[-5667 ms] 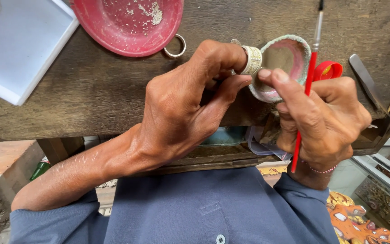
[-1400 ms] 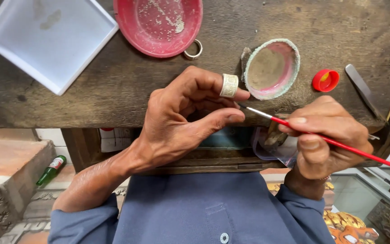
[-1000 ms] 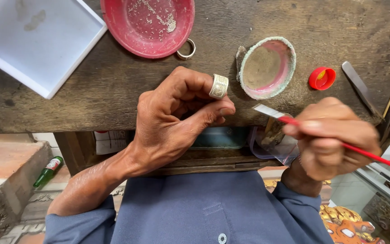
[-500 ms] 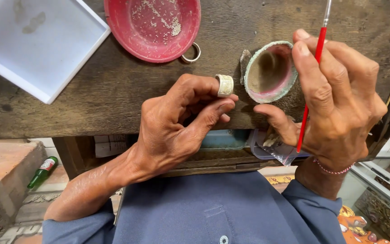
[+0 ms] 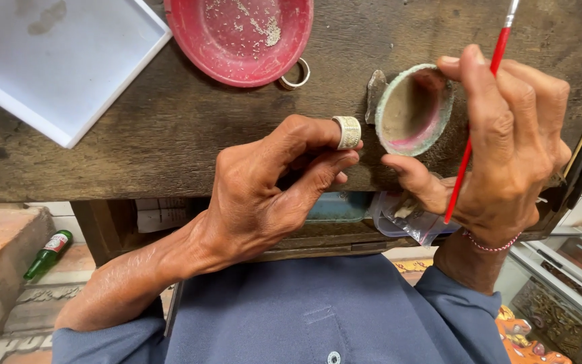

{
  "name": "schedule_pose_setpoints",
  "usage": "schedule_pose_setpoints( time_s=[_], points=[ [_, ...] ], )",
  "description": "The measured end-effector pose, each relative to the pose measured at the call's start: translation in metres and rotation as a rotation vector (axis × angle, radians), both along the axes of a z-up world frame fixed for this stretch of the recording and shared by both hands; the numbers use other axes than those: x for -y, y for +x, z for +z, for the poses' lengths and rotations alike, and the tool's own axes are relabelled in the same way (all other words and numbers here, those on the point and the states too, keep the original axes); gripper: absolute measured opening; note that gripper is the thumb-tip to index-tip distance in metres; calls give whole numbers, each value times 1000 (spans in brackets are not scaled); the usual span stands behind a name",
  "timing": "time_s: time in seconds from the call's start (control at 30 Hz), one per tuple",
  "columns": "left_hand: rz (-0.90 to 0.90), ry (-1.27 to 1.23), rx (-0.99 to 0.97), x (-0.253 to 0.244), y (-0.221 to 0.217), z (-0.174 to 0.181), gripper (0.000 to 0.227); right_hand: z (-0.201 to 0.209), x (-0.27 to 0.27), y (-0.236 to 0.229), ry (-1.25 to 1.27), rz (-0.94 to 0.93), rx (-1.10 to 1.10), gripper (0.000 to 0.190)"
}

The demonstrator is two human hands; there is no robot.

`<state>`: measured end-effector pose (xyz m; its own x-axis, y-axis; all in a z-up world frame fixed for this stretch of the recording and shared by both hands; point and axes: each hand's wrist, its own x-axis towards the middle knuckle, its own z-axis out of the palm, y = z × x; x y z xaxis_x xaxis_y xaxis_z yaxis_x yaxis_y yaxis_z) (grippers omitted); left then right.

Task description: A person uses a small brush to apply a substance, likely flux or adhesive, to a jewelry ring at a workbench.

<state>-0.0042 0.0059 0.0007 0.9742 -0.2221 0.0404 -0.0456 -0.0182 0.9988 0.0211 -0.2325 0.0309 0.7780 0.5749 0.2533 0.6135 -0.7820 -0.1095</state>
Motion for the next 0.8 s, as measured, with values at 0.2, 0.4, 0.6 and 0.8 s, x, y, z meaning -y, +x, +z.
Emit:
schedule_pose_setpoints(
  time_s=[0.2, 0.4, 0.6, 0.8],
  points=[
    [-11, 24, 77, -4, -2, -3, 14, -3, 0, 1, 70, -45, -25, 77],
    [-62, 27, 125, -9, 1, 0, 15, -6, -4, 2, 46, -65, -20, 78],
    [-37, 71, 173, -8, 8, 4, 11, -10, -3, 3, 6, -51, 40, 81],
    [-13, 45, 148, -5, 10, 6, 11, -12, -1, 3, 0, -59, 75, 84]
  ],
)
